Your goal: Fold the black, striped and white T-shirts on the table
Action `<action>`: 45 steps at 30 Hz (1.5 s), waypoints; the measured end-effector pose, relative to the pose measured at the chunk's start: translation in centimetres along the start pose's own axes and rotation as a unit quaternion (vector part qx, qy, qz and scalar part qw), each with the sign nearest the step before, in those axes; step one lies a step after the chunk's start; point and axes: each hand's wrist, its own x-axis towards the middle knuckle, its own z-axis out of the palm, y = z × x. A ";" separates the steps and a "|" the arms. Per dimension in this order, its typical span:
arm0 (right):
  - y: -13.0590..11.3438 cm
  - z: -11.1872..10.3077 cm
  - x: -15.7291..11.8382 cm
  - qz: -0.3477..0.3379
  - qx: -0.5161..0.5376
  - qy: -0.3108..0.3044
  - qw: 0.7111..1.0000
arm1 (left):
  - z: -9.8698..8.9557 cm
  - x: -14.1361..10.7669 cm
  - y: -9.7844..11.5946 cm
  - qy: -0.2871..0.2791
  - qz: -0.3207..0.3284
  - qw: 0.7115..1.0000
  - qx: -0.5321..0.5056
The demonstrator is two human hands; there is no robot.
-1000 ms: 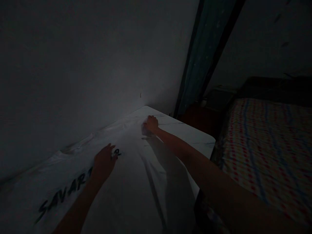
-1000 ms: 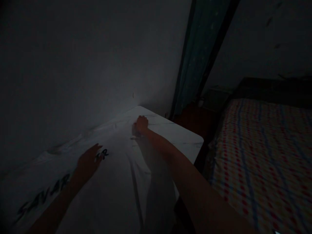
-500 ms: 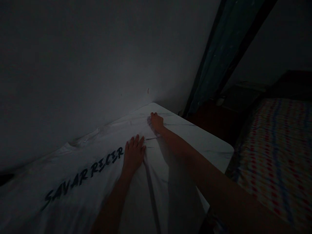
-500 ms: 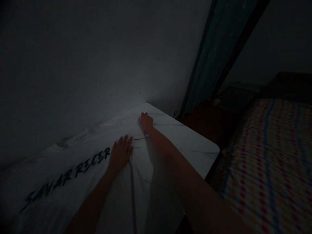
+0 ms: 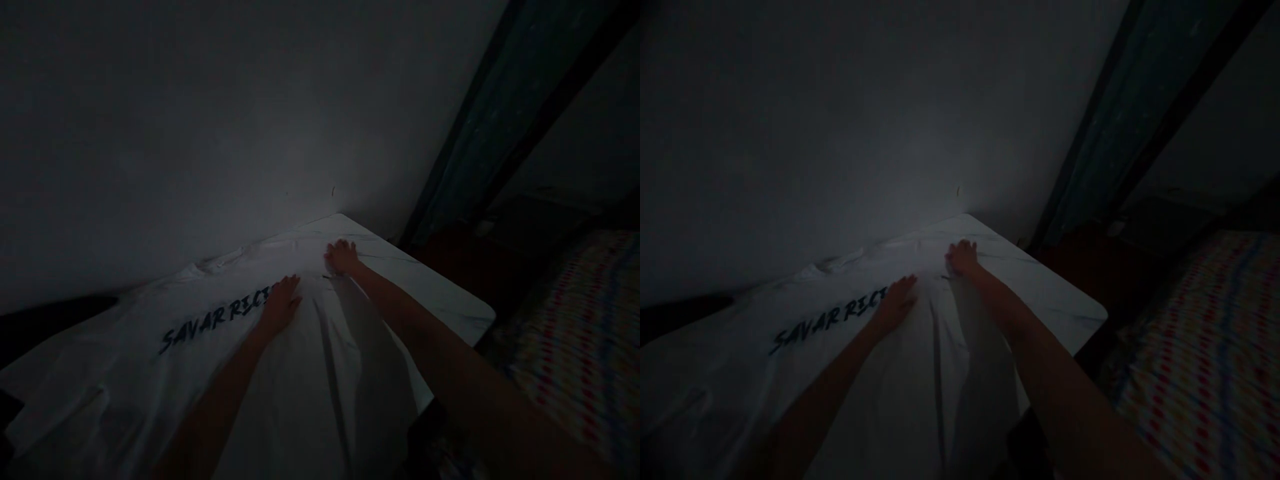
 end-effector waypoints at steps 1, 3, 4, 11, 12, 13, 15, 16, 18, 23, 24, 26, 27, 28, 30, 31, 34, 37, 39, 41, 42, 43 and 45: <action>-0.3 -0.6 -0.1 0.014 -0.006 0.008 1.000 | -0.9 -1.3 -1.7 0.017 -0.018 0.999 0.019; -2.6 -1.4 -0.8 -0.001 -0.006 0.012 1.000 | -2.8 -4.3 -5.6 0.045 -0.086 0.993 0.070; -4.5 -1.5 -1.4 -0.027 0.000 0.009 1.000 | -3.8 -5.9 -7.6 0.048 -0.124 0.987 0.092; -14.1 1.7 -11.3 -0.304 0.099 -0.071 0.945 | -7.6 -16.2 -18.1 0.070 -0.250 0.952 0.165; -13.0 2.2 -12.4 -0.303 0.098 -0.066 0.946 | -7.9 -17.2 -18.9 0.070 -0.248 0.952 0.165; -11.3 2.5 -13.2 -0.288 0.087 -0.061 0.952 | -8.3 -18.0 -19.6 0.066 -0.246 0.953 0.162; -7.2 2.8 -13.5 -0.217 0.051 -0.061 0.973 | -9.1 -18.7 -20.4 0.060 -0.249 0.954 0.157; -5.2 2.7 -13.0 -0.178 0.031 -0.064 0.981 | -9.6 -18.7 -20.6 0.050 -0.261 0.952 0.152; -2.3 2.5 -10.5 -0.149 -0.011 -0.066 0.987 | -10.5 -17.7 -20.8 0.022 -0.301 0.944 0.136; -5.0 2.1 0.0 -0.132 -0.054 -0.010 0.990 | -11.7 -12.3 -22.9 0.011 -0.395 0.911 0.122; -6.7 2.1 2.2 -0.128 -0.051 0.004 0.990 | -11.6 -11.4 -23.7 0.014 -0.406 0.905 0.123; -10.0 2.4 6.2 -0.125 -0.035 0.017 0.991 | -11.5 -9.8 -25.4 0.013 -0.426 0.896 0.126; -11.5 2.6 8.0 -0.129 -0.022 0.016 0.991 | -11.4 -9.3 -26.2 0.010 -0.432 0.893 0.128; -12.8 3.0 9.5 -0.133 -0.007 0.011 0.991 | -11.2 -8.8 -26.9 0.006 -0.436 0.890 0.130; -14.6 3.9 12.1 -0.142 0.020 -0.001 0.990 | -11.0 -8.3 -27.9 -0.004 -0.437 0.890 0.133; -15.2 4.5 13.0 -0.144 0.028 -0.007 0.989 | -10.8 -8.1 -28.3 -0.009 -0.436 0.890 0.135; -15.9 5.8 14.7 -0.139 0.049 -0.018 0.989 | -10.4 -8.2 -29.0 -0.013 -0.428 0.892 0.146; -16.3 6.4 15.0 -0.131 0.069 -0.004 0.989 | -10.4 -8.6 -29.0 0.003 -0.432 0.887 0.163; -17.1 6.5 14.4 -0.120 0.080 0.012 0.989 | -10.6 -8.7 -28.4 0.019 -0.443 0.879 0.174; -18.7 6.5 13.1 -0.104 0.087 0.028 0.990 | -10.5 -8.4 -27.2 0.039 -0.454 0.870 0.190; -19.6 6.6 12.1 -0.099 0.089 0.035 0.990 | -10.3 -8.2 -26.4 0.055 -0.453 0.868 0.196; -20.6 6.7 10.8 -0.099 0.091 0.041 0.990 | -10.0 -8.0 -25.6 0.073 -0.445 0.870 0.198; -22.0 7.2 7.9 -0.124 0.097 0.042 0.987 | -8.8 -8.1 -23.8 0.096 -0.390 0.896 0.187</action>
